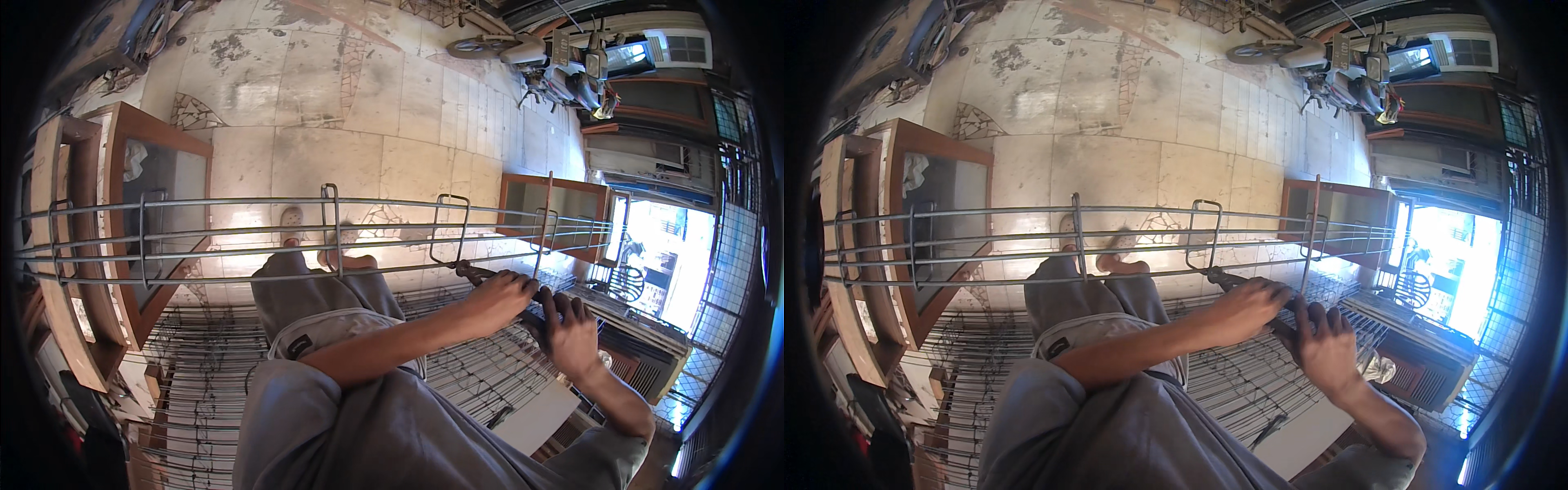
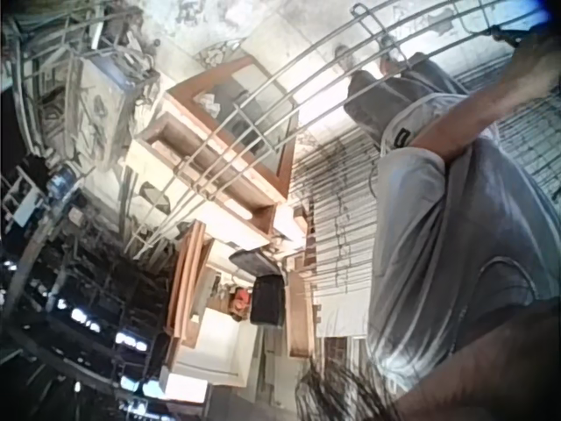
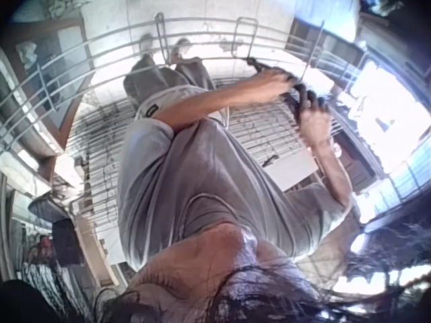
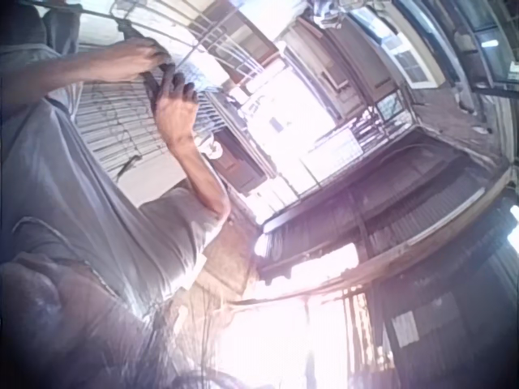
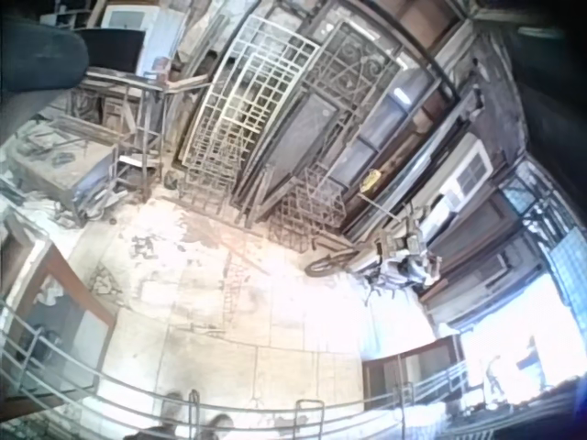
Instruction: The person joins long metal rods into a frame using thin wire ties and a pair of pliers.
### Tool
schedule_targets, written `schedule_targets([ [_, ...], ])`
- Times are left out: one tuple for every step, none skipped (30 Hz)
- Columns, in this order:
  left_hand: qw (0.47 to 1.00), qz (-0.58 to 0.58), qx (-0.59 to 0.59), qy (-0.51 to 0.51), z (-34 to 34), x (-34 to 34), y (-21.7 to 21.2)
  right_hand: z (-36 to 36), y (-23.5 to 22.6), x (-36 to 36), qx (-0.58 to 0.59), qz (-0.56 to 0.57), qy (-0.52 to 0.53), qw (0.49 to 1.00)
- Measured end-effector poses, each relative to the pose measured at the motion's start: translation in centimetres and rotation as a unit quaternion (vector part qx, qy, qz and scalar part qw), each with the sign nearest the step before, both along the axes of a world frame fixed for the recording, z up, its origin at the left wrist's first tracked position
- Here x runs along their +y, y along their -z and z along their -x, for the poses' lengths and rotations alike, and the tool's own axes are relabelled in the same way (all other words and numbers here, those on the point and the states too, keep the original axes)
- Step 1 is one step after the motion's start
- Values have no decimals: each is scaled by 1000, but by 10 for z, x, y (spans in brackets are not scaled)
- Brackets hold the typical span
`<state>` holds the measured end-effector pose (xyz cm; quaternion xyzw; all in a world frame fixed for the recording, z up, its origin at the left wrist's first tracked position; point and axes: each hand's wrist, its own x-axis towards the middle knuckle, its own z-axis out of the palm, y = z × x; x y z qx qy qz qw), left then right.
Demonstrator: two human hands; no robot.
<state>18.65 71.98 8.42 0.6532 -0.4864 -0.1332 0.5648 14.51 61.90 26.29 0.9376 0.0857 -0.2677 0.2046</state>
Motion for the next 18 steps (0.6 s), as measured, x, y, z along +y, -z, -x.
schedule_targets([
  [1000,1,13,24,-1,1,-2,-6,0,-1,35,-44,84,995],
  [999,3,25,47,-1,2,-4,-13,4,-18,77,-229,151,959],
  [999,10,-31,16,1,3,-4,-17,5,-29,133,-243,301,912],
  [996,15,-88,-17,8,5,-5,-21,5,-39,186,-251,442,841],
  [988,20,-144,-49,14,5,-6,-21,6,-48,234,-251,571,746],
  [987,3,-146,-63,16,3,-5,-18,7,-54,212,-277,647,678],
  [992,9,-118,-43,16,-1,-3,-16,6,-54,201,-286,682,642],
  [996,16,-90,-23,16,-4,1,-15,5,-53,190,-295,715,605],
  [998,20,-64,-1,12,-6,2,-14,6,-52,179,-305,746,564],
  [998,-9,-62,28,7,-9,2,-14,6,-51,181,-314,742,563],
  [996,-38,-60,57,3,-12,2,-13,4,-49,181,-317,695,619],
  [992,-69,-59,85,1,-14,3,-14,3,-45,180,-319,643,673],
  [992,-68,-87,57,2,-15,5,-15,1,-39,179,-319,588,721],
  [991,-67,-115,28,5,-15,7,-20,-5,-27,145,-268,491,816],
  [988,-62,-141,1,6,-15,8,-19,-11,-15,94,-197,331,918],
  [990,-60,-128,7,3,-14,5,-13,-16,-5,38,-117,157,980],
  [992,-59,-114,14,0,-13,2,-5,-18,4,-19,-31,-24,999],
  [993,-56,-102,21,-2,-13,-1,5,-18,14,-30,46,-52,997],
])
